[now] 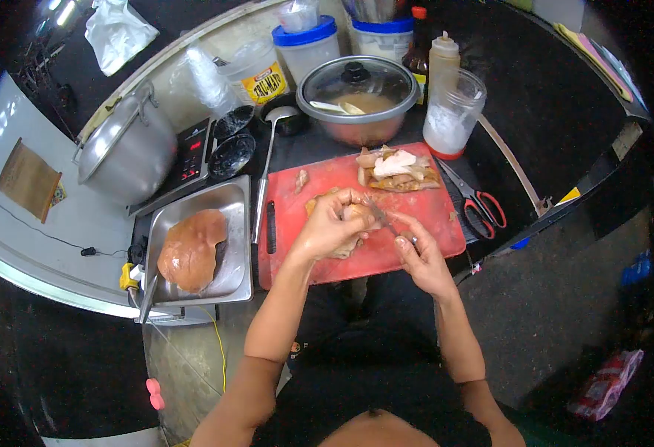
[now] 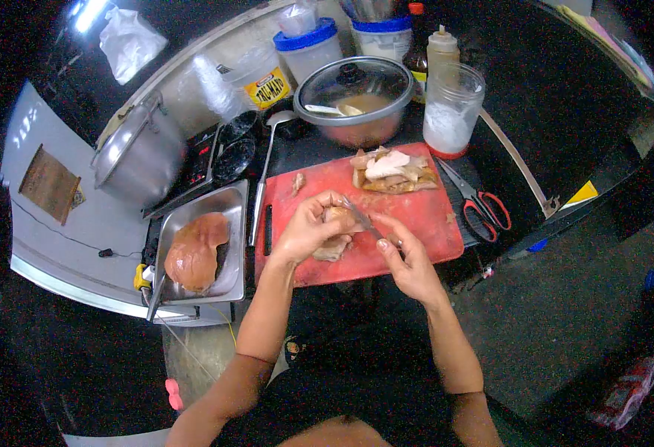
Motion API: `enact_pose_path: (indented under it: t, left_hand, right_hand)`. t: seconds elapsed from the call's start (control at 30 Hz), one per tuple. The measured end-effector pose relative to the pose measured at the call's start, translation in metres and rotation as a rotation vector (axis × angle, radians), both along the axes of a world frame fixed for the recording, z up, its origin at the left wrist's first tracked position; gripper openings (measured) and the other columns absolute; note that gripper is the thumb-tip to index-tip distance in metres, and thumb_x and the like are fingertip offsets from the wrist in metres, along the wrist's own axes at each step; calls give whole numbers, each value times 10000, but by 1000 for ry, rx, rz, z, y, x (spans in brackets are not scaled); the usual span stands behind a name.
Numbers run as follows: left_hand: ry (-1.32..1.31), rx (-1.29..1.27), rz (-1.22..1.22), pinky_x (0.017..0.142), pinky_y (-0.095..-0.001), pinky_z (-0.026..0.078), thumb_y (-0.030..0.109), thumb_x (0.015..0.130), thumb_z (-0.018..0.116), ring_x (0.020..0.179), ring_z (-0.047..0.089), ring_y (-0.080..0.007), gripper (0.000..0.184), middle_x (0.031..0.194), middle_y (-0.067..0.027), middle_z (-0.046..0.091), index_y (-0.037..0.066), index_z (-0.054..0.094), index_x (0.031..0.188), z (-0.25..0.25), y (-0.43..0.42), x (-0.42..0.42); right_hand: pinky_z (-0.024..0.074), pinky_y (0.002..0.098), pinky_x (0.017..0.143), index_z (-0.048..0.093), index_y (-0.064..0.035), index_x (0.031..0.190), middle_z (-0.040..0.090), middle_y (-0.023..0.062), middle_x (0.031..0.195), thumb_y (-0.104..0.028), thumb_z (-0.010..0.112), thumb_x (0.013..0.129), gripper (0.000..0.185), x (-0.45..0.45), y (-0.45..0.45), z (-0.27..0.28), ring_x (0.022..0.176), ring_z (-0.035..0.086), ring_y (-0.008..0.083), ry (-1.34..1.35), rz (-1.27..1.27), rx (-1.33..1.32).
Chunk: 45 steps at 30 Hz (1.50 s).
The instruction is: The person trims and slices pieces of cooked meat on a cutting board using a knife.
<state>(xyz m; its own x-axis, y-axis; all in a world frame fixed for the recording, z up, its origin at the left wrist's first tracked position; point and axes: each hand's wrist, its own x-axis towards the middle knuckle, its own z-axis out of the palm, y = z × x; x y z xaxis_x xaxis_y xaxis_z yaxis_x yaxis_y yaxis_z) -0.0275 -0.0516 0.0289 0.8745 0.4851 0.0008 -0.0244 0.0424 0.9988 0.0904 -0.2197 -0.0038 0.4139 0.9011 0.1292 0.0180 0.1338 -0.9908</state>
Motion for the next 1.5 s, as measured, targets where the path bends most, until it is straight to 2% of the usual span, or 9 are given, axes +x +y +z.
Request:
enact_pose_path:
  t: [0.37, 0.63, 0.77, 0.87, 1.07, 1.23, 1.3, 1.37, 1.5]
  left_hand:
    - [-17, -145, -36, 673, -249, 521, 117, 901, 561, 784, 624, -114, 190, 912, -77, 655, -14, 618, 1025, -3, 11, 2]
    - [4, 643, 353, 649, -244, 480, 103, 827, 564, 714, 592, -118, 278, 802, -37, 630, -18, 634, 1067, -42, 77, 58]
    - [245, 316, 84, 725, -245, 481, 64, 812, 588, 770, 594, -112, 311, 894, -65, 644, -55, 603, 1099, -12, 59, 66]
    - [310, 446, 12, 761, -278, 494, 75, 798, 595, 813, 624, -171, 260, 950, -91, 651, -2, 647, 1041, -10, 56, 61]
    - [426, 1553, 42, 1031, -514, 327, 122, 731, 628, 1249, 416, -355, 119, 1300, -176, 497, 76, 704, 811, -1, -13, 14]
    - [427, 1498, 229, 1098, -584, 195, 124, 729, 628, 1313, 324, -365, 125, 1332, -156, 458, 44, 700, 791, -52, -18, 11]
    - [598, 1527, 139, 1086, -552, 252, 132, 824, 538, 1348, 224, -463, 461, 1449, -160, 330, 59, 504, 1277, -45, -18, 10]
    - [450, 1497, 177, 1093, -587, 207, 138, 706, 653, 1317, 304, -391, 269, 1350, -141, 436, 34, 634, 954, -54, -10, 11]
    - [356, 1571, 152, 1095, -602, 185, 151, 620, 737, 1299, 344, -354, 217, 1301, -129, 489, 24, 700, 792, -49, -12, 18]
  right_hand:
    - [324, 220, 587, 428, -74, 1342, 423, -34, 714, -83, 497, 940, 408, 6, -6, -2, 657, 373, 54, -40, -108, 14]
    - [401, 236, 667, 410, -39, 1348, 531, 10, 882, -75, 512, 926, 436, 13, -28, -3, 731, 447, 78, -101, -301, -37]
    - [433, 254, 716, 412, -25, 1345, 560, 64, 1025, -96, 519, 926, 438, 14, -38, -3, 774, 509, 112, -184, -300, -108]
    - [470, 331, 774, 392, -20, 1348, 597, 151, 1111, -100, 517, 920, 454, 18, -44, -8, 858, 611, 239, -440, -364, -96]
    - [476, 474, 794, 345, -42, 1346, 605, 277, 1072, -123, 549, 895, 502, 18, -61, 0, 943, 605, 450, -484, -380, -302]
    - [459, 500, 698, 346, -19, 1226, 616, 278, 924, -100, 579, 863, 439, 22, -71, -3, 864, 600, 461, -634, -441, -303]
    - [459, 500, 697, 356, -11, 1140, 614, 267, 891, -82, 592, 845, 384, 23, -77, -4, 847, 600, 462, -579, -413, -386]
    - [458, 498, 687, 347, -16, 1013, 600, 257, 842, -58, 615, 811, 339, 24, -79, -10, 811, 596, 465, -555, -414, -389]
    - [452, 372, 634, 374, -26, 996, 561, 145, 807, 11, 548, 840, 237, 32, -85, -34, 707, 598, 275, -500, -443, -243]
